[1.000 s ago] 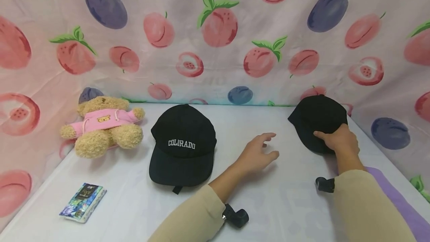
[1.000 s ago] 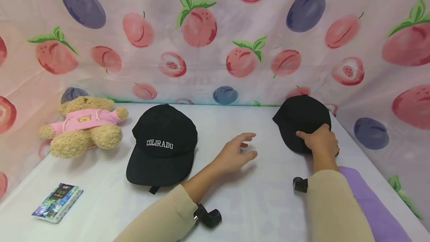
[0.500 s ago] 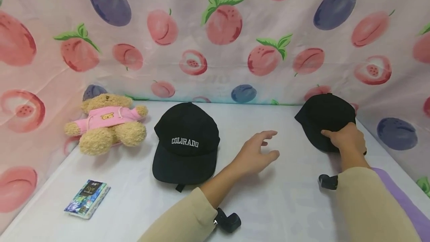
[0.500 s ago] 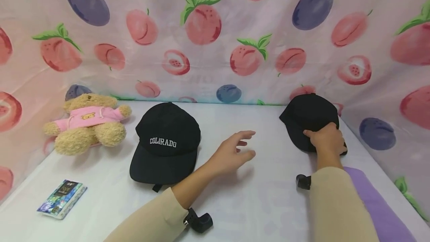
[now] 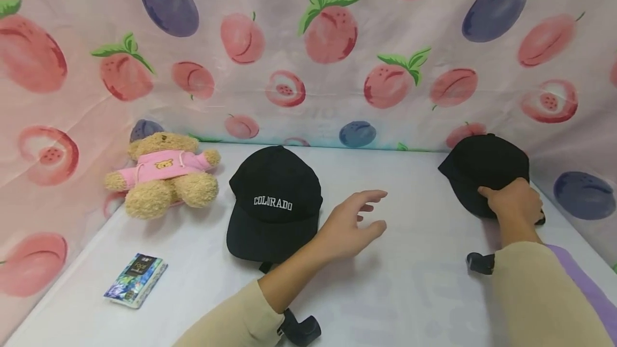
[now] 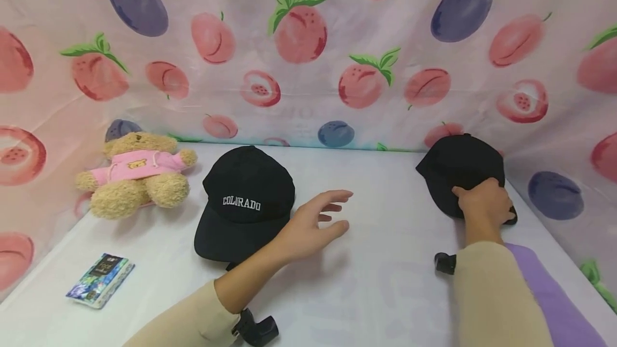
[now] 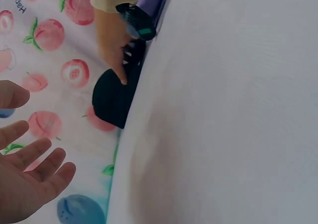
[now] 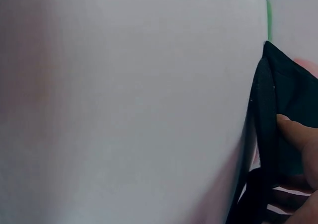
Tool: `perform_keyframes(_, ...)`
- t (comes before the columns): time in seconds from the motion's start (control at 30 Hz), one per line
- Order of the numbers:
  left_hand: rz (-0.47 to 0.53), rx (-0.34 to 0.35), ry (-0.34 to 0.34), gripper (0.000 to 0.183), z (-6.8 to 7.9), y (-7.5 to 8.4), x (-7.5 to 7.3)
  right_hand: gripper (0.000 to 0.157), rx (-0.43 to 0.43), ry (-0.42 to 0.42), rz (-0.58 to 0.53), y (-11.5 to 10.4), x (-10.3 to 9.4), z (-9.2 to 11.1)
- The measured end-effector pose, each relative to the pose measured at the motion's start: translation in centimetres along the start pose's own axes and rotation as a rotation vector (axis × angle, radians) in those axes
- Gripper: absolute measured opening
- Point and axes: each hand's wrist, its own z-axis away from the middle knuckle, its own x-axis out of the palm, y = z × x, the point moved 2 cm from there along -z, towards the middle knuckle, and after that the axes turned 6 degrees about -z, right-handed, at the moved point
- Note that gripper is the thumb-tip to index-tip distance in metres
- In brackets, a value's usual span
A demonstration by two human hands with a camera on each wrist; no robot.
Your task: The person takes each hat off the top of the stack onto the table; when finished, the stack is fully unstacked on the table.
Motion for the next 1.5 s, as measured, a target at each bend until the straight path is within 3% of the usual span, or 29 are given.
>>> perform_keyframes(0.17,-0.017,0.046,0.033,0.053,1.5,0.0,-1.7,0.087,-0.018,0.035,-0.001,0.1,-0.1,-0.5)
perform_keyframes(0.33,0.04,0.017,0.061,0.05,2.9,-0.4,-3.6,0.087,-0.006,0.014,0.008,0.3,-0.5,-0.8)
perform_keyframes(0.53,0.117,0.001,0.085,0.046,3.4,-0.6,-5.1,0.09,0.0,-0.018,0.022,0.9,-0.6,-0.9)
perform_keyframes(0.77,0.093,0.018,0.136,0.045,4.0,-0.6,-6.6,0.092,-0.041,-0.026,0.053,1.2,-0.6,-1.4)
perform_keyframes(1.0,0.082,0.065,0.234,0.045,4.9,-0.4,-8.5,0.091,-0.03,-0.044,0.057,0.8,-0.5,-1.5)
perform_keyframes(1.2,0.093,0.112,0.329,0.048,5.2,0.0,-11.1,0.095,0.003,-0.066,0.024,1.2,-0.4,-2.1)
perform_keyframes(1.5,0.116,0.091,0.439,0.05,5.7,-0.3,-15.2,0.097,0.008,-0.074,0.013,1.2,-0.3,-2.4)
